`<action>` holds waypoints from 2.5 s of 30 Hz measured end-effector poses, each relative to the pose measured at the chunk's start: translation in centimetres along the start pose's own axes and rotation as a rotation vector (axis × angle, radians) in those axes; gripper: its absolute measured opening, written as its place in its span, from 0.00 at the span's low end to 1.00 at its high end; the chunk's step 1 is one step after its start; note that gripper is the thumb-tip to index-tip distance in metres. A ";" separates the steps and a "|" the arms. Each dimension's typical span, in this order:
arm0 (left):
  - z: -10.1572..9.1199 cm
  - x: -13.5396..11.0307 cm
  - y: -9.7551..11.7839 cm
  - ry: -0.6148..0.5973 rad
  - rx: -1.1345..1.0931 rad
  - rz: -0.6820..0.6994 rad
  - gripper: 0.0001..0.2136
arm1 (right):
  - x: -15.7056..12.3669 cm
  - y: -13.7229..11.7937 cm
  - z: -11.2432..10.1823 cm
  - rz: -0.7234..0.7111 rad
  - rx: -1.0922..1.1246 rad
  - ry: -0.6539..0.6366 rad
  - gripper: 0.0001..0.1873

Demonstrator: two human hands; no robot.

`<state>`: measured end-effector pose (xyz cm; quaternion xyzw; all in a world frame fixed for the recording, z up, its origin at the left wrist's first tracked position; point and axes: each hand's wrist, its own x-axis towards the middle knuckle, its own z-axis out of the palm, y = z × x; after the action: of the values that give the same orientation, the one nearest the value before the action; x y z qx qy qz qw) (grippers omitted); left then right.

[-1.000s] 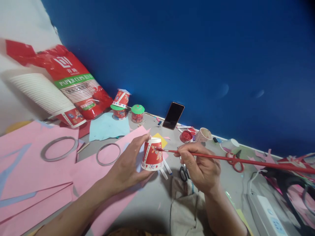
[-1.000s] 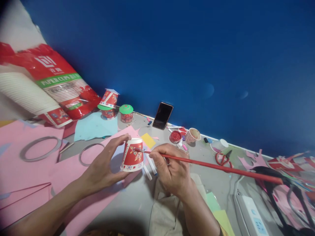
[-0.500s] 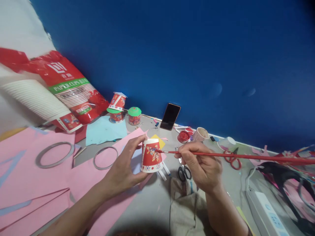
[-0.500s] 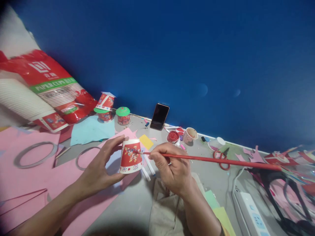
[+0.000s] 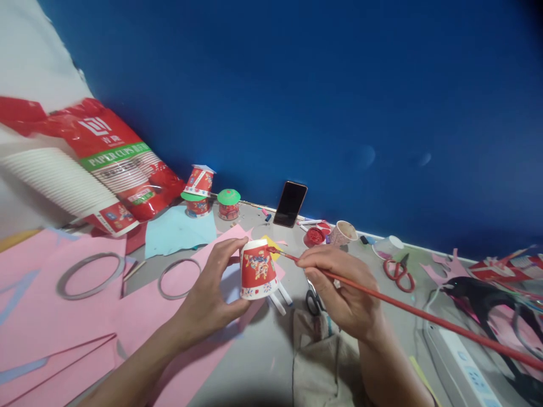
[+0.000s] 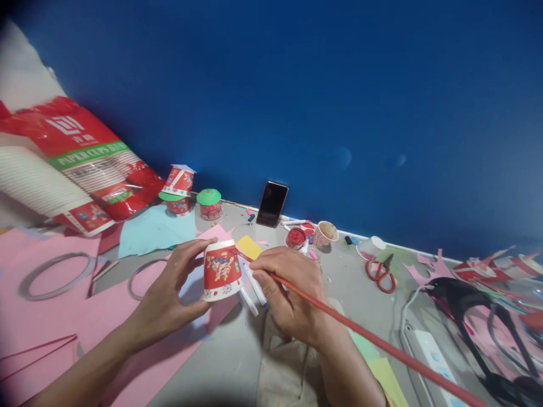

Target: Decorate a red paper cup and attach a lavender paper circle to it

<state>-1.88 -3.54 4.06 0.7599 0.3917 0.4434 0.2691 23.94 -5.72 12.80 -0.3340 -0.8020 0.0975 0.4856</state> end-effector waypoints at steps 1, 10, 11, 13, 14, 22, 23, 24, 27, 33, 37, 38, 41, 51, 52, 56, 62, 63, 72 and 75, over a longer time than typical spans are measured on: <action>0.0 0.0 0.0 0.002 0.003 0.004 0.39 | 0.0 -0.1 0.1 -0.010 0.003 -0.007 0.08; 0.1 0.2 0.3 0.022 0.044 0.051 0.38 | 0.1 -0.2 0.5 -0.022 0.015 -0.011 0.08; 0.1 0.2 0.3 0.029 0.055 0.052 0.37 | 0.1 -0.2 0.4 -0.025 0.015 -0.024 0.08; 0.1 0.2 0.2 0.040 0.077 0.057 0.37 | 0.0 -0.2 0.3 -0.035 0.015 -0.060 0.07; 0.1 0.3 0.2 0.042 0.086 0.059 0.37 | 0.0 -0.3 0.2 -0.039 0.015 -0.080 0.07; 0.3 0.3 0.0 0.074 0.130 0.081 0.40 | -0.3 -0.9 0.4 -0.082 0.008 -0.173 0.07; 0.2 0.3 0.0 0.074 0.137 0.077 0.40 | -0.3 -1.1 0.4 -0.077 0.011 -0.187 0.07; 0.2 0.3 0.0 0.073 0.143 0.072 0.40 | -0.4 -1.2 0.4 -0.067 0.015 -0.200 0.07; 0.1 0.3 0.3 0.050 0.150 0.076 0.39 | -0.2 -1.6 0.5 -0.063 0.021 -0.192 0.07; 0.4 0.4 0.5 0.005 0.121 0.139 0.37 | 0.3 -1.5 0.6 -0.111 -0.029 -0.114 0.09; 0.4 0.4 0.5 0.004 0.110 0.137 0.38 | 0.1 -1.2 0.5 -0.101 -0.033 -0.162 0.08; 0.3 0.4 0.5 0.005 0.112 0.137 0.38 | 0.0 -1.2 0.3 -0.091 -0.029 -0.177 0.08; 0.2 0.4 0.6 -0.004 0.118 0.131 0.37 | -0.3 -1.1 -0.1 -0.059 -0.026 -0.204 0.07; 0.0 0.0 0.3 -0.024 -0.035 0.015 0.38 | 0.2 -1.3 -1.0 -0.029 -0.072 -0.045 0.09; 0.0 0.0 0.3 -0.031 -0.046 0.008 0.38 | 0.2 -1.3 -1.0 -0.033 -0.068 -0.045 0.09; 0.1 -0.1 0.4 -0.040 -0.087 -0.013 0.38 | 0.2 -1.3 -0.8 -0.045 -0.063 -0.052 0.08; 0.2 0.0 0.1 -0.042 -0.128 -0.016 0.39 | 0.1 -1.1 -0.7 -0.034 -0.057 -0.081 0.06; 0.2 -0.1 0.1 -0.041 -0.128 -0.017 0.39 | 0.1 -1.2 -0.7 -0.035 -0.047 -0.090 0.06; 0.2 -0.3 0.0 -0.051 -0.093 -0.011 0.41 | -0.1 -2.5 -1.3 0.001 0.064 -0.128 0.07; 0.2 -0.3 0.0 -0.053 -0.105 -0.016 0.40 | 0.0 -2.2 -1.2 -0.020 0.038 -0.071 0.07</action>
<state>-1.78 -3.80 3.82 0.7532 0.3667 0.4409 0.3223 24.00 -7.54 14.47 -0.3133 -0.8199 0.1196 0.4640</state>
